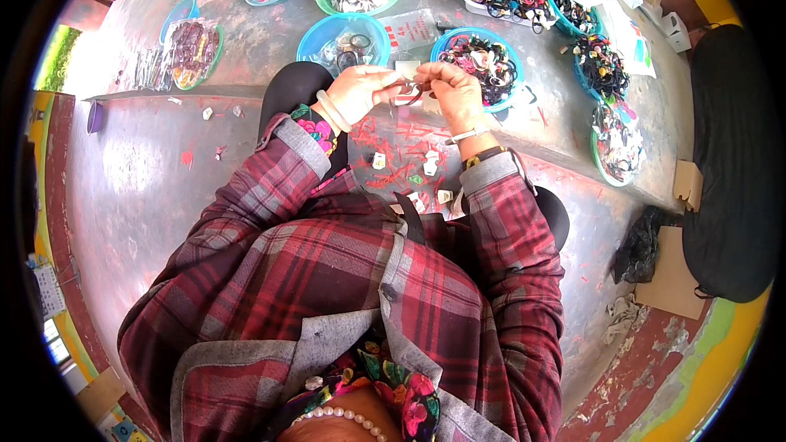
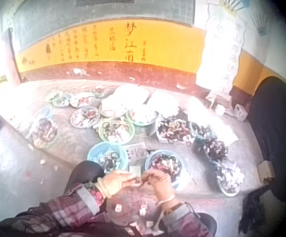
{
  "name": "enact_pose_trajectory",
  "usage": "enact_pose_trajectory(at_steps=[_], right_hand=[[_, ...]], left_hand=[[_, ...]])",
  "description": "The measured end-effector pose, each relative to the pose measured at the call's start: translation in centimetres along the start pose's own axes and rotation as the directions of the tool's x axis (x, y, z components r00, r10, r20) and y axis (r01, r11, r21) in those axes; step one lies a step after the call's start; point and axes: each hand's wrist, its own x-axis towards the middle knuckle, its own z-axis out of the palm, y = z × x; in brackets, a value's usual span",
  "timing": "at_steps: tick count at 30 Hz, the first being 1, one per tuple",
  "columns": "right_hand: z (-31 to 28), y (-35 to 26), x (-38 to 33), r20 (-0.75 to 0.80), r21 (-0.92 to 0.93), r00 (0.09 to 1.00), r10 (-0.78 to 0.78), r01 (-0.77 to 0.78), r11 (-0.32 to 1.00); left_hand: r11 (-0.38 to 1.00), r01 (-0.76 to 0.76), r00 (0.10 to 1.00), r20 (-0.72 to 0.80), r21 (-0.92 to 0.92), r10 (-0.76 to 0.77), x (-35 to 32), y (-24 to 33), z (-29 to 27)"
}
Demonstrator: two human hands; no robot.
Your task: The person sits on the floor and repeatedly picks up small hair accessories from a blue bowl. They place each item into a small clear plastic bag, seal the bag, and set it aside on the floor. The process is repeated for multiple items.
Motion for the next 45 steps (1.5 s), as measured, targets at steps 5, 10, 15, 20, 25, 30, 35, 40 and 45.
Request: enact_pose_trajectory(at_steps=[5,10,15,20,25,30,35,40,45], right_hand=[[0.9,-2.8,-0.5,-0.066,0.172,0.972,0.226,-0.212,0.962],[1.3,-0.9,-0.6,0.009,0.114,0.981,0.196,-0.195,0.974],[1.6,0.5,-0.3,-0.028,0.173,0.994,0.110,-0.103,0.980],[1.6,0.7,-0.4,-0.066,0.138,0.994,0.082,-0.073,0.988],[1.6,-0.1,-0.7,-0.044,0.183,0.994,0.096,-0.086,0.979],[1.4,-1.4,-0.9,-0.056,0.252,0.982,0.183,-0.163,0.954],[1.3,-1.9,-1.0,-0.031,0.299,0.986,0.163,-0.147,0.943],[1.1,-2.5,-1.0,-0.013,0.294,0.980,0.197,-0.184,0.938],[0.5,-2.7,-0.9,-0.062,0.242,0.988,0.145,-0.126,0.962]], left_hand=[[0.993,-0.080,0.996,-0.040,0.081,0.084,-0.5,0.2,0.5],[0.968,-0.110,0.992,-0.031,0.228,0.120,-0.8,0.2,1.2],[0.948,-0.144,0.989,0.002,0.285,0.150,-0.8,-0.1,1.5],[0.934,-0.157,0.987,0.009,0.322,0.162,-0.8,-0.2,1.4],[0.964,-0.160,0.987,0.011,0.212,0.161,-0.8,-0.2,1.4],[0.964,-0.146,0.989,0.029,0.222,0.143,-0.9,0.4,1.3],[0.990,-0.127,0.990,0.073,0.065,0.123,-0.7,0.4,1.2],[0.995,-0.094,0.988,0.126,0.033,0.089,-0.3,0.1,0.3],[0.992,-0.125,0.968,0.224,0.031,0.115,-0.6,0.0,0.2]])
